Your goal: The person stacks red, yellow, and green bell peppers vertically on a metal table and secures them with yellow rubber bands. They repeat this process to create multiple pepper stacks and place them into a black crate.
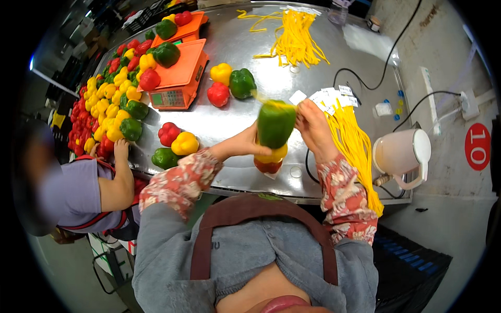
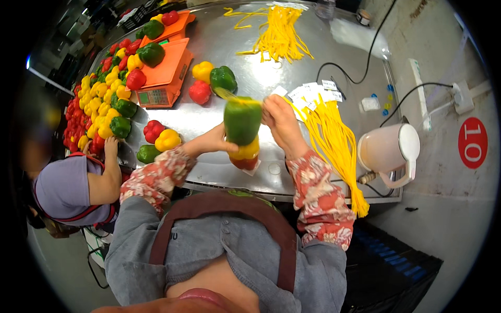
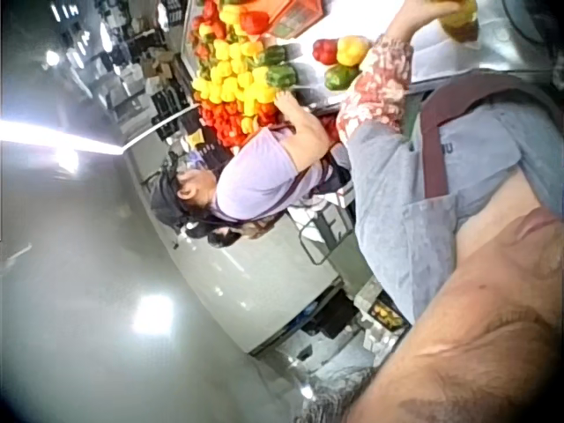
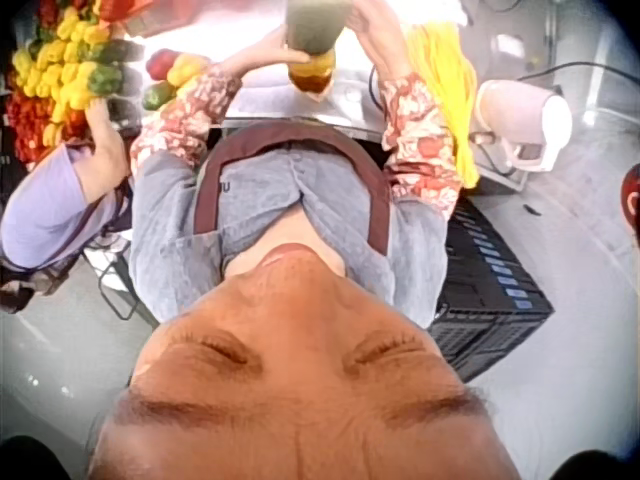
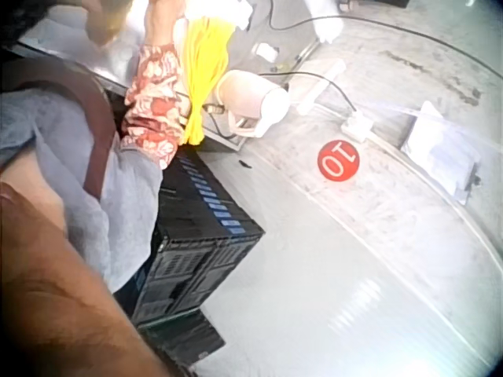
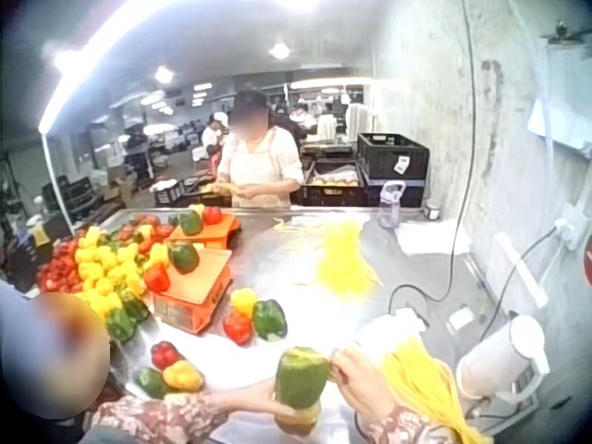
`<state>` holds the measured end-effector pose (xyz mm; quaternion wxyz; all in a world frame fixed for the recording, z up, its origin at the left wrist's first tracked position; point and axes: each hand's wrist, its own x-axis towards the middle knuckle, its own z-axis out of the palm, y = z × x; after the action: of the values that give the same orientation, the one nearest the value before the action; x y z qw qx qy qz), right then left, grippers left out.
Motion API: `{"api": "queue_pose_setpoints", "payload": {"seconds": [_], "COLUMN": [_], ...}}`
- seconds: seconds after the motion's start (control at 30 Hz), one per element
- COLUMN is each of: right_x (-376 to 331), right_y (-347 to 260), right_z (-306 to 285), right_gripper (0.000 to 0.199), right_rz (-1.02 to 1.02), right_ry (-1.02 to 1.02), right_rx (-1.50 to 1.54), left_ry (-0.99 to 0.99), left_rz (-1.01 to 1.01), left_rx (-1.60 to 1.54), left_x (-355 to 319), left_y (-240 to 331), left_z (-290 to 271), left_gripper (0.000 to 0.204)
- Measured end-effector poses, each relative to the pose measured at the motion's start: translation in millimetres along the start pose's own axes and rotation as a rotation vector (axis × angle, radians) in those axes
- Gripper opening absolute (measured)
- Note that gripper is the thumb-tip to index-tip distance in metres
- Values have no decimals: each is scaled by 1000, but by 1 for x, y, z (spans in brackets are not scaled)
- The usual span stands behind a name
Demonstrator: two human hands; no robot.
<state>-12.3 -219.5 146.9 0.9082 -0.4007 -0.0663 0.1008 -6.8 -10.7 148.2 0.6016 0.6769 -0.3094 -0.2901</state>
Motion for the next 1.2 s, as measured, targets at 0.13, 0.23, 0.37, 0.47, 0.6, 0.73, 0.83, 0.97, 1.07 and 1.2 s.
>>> {"api": "queue_pose_setpoints", "payload": {"seconds": [0.13, 0.23, 0.37, 0.47, 0.6, 0.73, 0.83, 0.97, 1.07, 1.2], "right_x": [2, -29, -42, -52, -86, -121, -164, -294, -375, -454], "right_y": [25, 64, 70, 64, 45, 34, 8, 6, 30, 91], "right_z": [-33, -48, -16, -18, 13, 47, 83, 155, 206, 201], "right_gripper": [44, 69, 80, 80, 87, 105, 113, 69, 47, 53], "right_rz": [-86, 155, 37, -23, -168, -518, -738, -686, -988, -1442], "right_ry": [162, 168, 158, 281, 449, 627, 659, 1197, 1714, 2133], "right_rx": [-145, -326, -249, -278, -396, -889, -728, -1003, -1048, -801], "left_ry": [221, 252, 192, 88, 35, -138, -356, -635, -787, -822], "left_rz": [-89, -120, -233, -216, -162, 277, 344, 334, 300, 133], "left_rx": [-440, -716, -955, -917, -759, -345, -713, -407, -365, -245], "left_x": [32, 49, 65, 84, 89, 81, 75, 70, 66, 58], "left_y": [-32, -55, -81, -76, -43, 23, 66, 68, 52, 37], "left_z": [-12, -20, -10, 3, 34, 46, 80, 108, 112, 122], "left_gripper": [59, 46, 44, 43, 35, 42, 59, 45, 34, 27]}}
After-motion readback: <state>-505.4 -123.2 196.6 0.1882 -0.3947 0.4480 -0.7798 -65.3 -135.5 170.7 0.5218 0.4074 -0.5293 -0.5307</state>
